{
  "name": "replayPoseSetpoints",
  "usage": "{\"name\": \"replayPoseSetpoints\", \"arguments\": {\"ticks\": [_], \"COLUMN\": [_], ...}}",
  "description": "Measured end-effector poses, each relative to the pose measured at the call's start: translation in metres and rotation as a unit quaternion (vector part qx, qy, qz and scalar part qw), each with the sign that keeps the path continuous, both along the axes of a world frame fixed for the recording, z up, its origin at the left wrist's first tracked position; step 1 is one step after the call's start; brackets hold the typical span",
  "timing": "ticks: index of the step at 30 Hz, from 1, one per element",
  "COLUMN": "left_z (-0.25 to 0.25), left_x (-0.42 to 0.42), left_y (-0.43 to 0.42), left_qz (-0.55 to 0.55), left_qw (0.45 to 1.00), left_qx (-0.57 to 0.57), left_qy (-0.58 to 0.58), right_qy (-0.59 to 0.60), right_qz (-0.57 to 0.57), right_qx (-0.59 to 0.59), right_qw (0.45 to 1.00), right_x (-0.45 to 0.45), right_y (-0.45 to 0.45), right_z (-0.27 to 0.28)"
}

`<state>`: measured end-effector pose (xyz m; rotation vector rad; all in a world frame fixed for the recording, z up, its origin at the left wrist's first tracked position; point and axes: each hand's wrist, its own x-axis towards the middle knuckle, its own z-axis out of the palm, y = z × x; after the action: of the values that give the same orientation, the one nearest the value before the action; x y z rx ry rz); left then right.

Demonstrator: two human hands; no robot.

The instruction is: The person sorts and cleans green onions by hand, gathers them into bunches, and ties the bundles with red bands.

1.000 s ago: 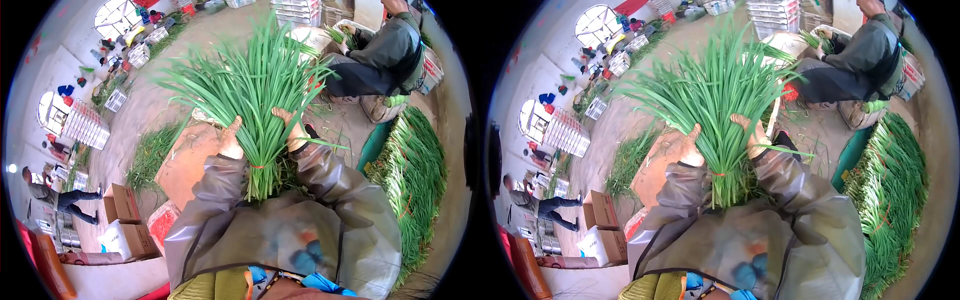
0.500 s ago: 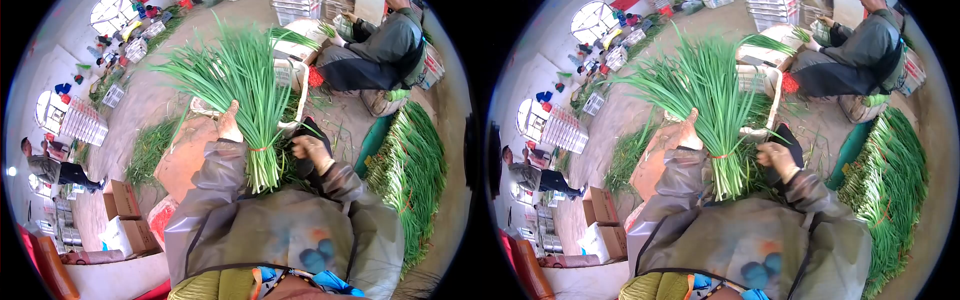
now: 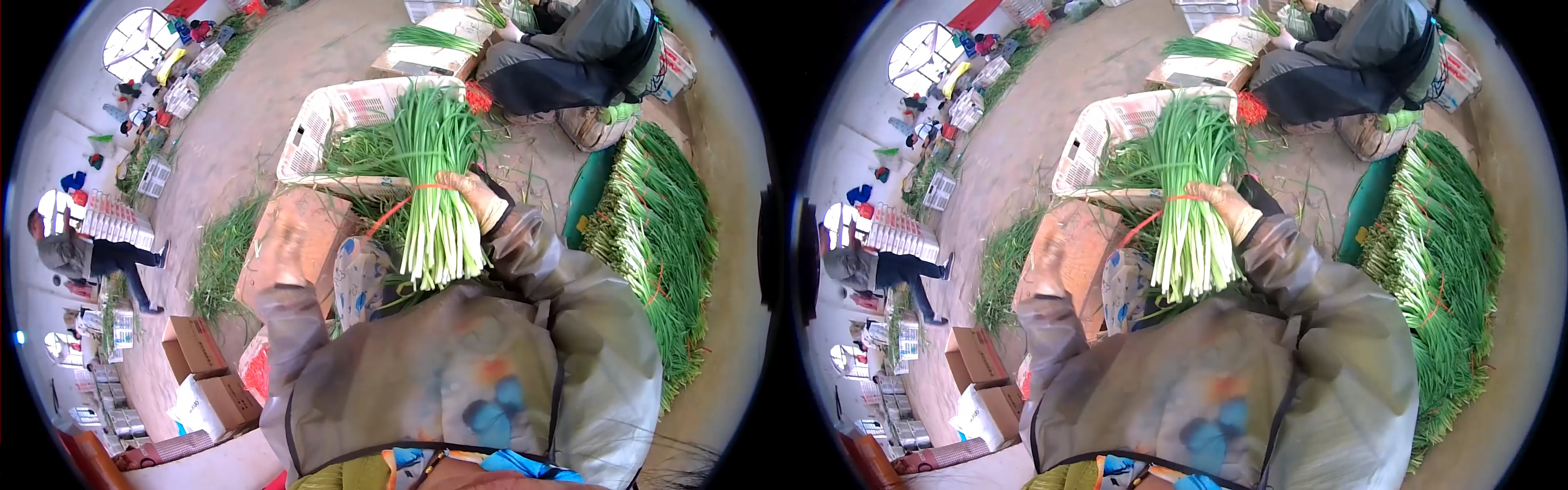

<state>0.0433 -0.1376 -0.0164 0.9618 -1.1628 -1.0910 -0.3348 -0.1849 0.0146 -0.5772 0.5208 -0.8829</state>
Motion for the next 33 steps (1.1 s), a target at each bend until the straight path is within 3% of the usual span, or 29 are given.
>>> {"name": "replayPoseSetpoints", "arguments": {"ticks": [1,2,4,6,8,10,11,12,13,15,17,18,19,20,22,25,28,29,33], "left_z": [-0.015,0.013,0.016,0.020,0.025,0.034,0.037,0.018,0.024,0.039,0.057,0.062,0.066,0.047,0.018,0.009,0.019,0.030,0.028], "left_x": [-0.001,-0.054,-0.079,-0.111,-0.142,-0.144,-0.144,-0.138,-0.134,-0.128,-0.130,-0.133,-0.135,-0.133,-0.133,-0.134,-0.138,-0.139,-0.136], "left_y": [0.007,0.036,0.030,0.021,-0.003,-0.013,-0.016,-0.020,-0.024,-0.023,-0.011,-0.010,-0.011,-0.016,-0.022,-0.019,-0.012,-0.005,-0.007], "left_qz": [-0.032,0.002,-0.126,-0.174,-0.185,-0.181,-0.203,-0.111,-0.142,-0.174,-0.154,-0.155,-0.206,-0.154,-0.049,-0.073,-0.100,-0.170,-0.134], "left_qw": [0.998,0.990,0.957,0.963,0.961,0.951,0.944,0.959,0.945,0.928,0.972,0.972,0.960,0.970,0.981,0.973,0.955,0.903,0.933], "left_qx": [0.043,0.133,0.259,0.183,0.027,0.019,-0.043,-0.039,-0.017,0.006,-0.013,-0.010,-0.014,0.007,0.053,0.034,-0.005,0.001,-0.002], "left_qy": [0.012,-0.047,-0.038,0.096,0.202,0.251,0.256,0.258,0.295,0.331,0.177,0.177,0.189,0.186,0.178,0.216,0.280,0.394,0.334], "right_qy": [-0.012,-0.004,-0.004,0.159,0.417,0.526,0.509,0.488,0.507,0.449,0.402,0.384,0.361,0.379,0.331,0.354,0.378,0.394,0.406], "right_qz": [-0.007,-0.015,-0.045,-0.062,-0.068,-0.005,-0.035,-0.064,0.050,-0.015,-0.100,-0.132,-0.149,-0.170,-0.175,-0.112,-0.095,-0.104,-0.157], "right_qx": [0.003,-0.024,-0.097,-0.229,-0.348,-0.474,-0.552,-0.623,-0.474,-0.468,-0.464,-0.465,-0.513,-0.658,-0.790,-0.861,-0.859,-0.853,-0.822], "right_qw": [1.000,1.000,0.994,0.959,0.837,0.706,0.659,0.608,0.718,0.761,0.783,0.787,0.764,0.628,0.485,0.347,0.331,0.326,0.367], "right_x": [0.006,0.012,0.030,0.046,0.058,0.059,0.053,0.046,0.037,0.023,0.021,0.024,0.029,0.033,0.056,0.084,0.081,0.077,0.070], "right_y": [0.005,0.003,0.001,0.009,0.032,0.049,0.042,0.035,0.043,0.034,0.034,0.035,0.042,0.038,0.043,0.035,0.016,0.019,0.030], "right_z": [0.006,-0.001,-0.015,0.006,0.033,0.048,0.040,0.032,0.070,0.074,0.081,0.086,0.100,0.104,0.116,0.110,0.098,0.097,0.081]}}
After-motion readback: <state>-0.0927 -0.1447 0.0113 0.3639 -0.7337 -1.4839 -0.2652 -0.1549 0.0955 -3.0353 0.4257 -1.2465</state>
